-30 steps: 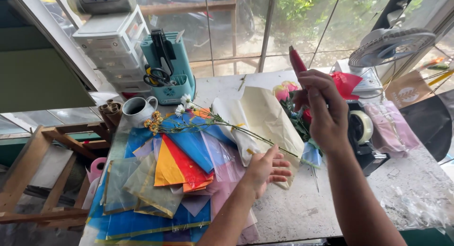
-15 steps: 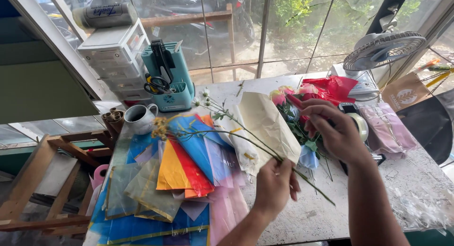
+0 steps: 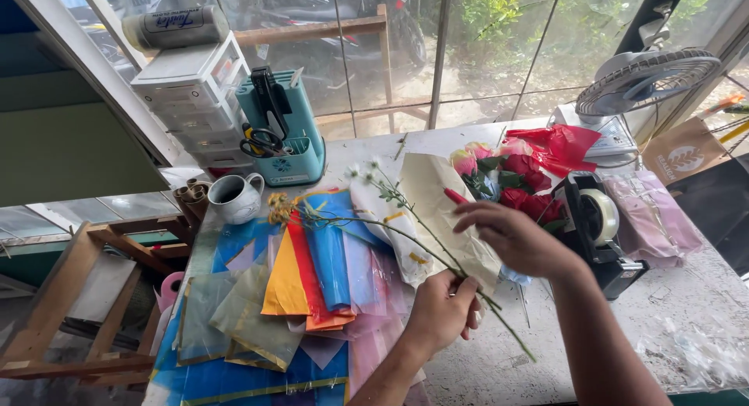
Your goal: The person folds a sheet of white wrapping paper and secures it with tape. They then pick up a bunch of white daisy-like flowers and use a red utility knife to trim the stems and remove leaves before placing the flowers into the prepared wrapping.
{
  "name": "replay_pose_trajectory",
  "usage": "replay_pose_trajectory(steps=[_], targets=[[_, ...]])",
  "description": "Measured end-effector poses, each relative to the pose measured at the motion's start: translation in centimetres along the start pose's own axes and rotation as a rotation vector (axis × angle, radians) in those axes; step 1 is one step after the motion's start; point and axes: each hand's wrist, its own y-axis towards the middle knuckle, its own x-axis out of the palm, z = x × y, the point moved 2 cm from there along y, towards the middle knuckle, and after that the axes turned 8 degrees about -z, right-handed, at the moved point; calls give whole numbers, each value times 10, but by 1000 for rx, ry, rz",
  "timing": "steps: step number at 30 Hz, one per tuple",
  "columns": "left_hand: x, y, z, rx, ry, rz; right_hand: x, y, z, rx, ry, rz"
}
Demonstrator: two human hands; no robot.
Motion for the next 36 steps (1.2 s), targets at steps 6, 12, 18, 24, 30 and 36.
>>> replay_pose_trajectory(steps=[6,12,18,24,30,36], targets=[[-7,1,-35,-67,-19,76,50,-2,-2,-9,-278,-46],[-8,-5,-48,-65,-80,49,67,-5,2,239,-435,-75],[-7,-40,-15,-88,66,39,57,-2,-9,28,-325,67],[5,-74,-13,132,173,108,65,1,12,-57,-194,204],[7,-80,-9,321,484,-11,64,-4,26,-89,-159,278],[-2,-61,0,88,364,-171,57,-8,38,-175,-152,485]])
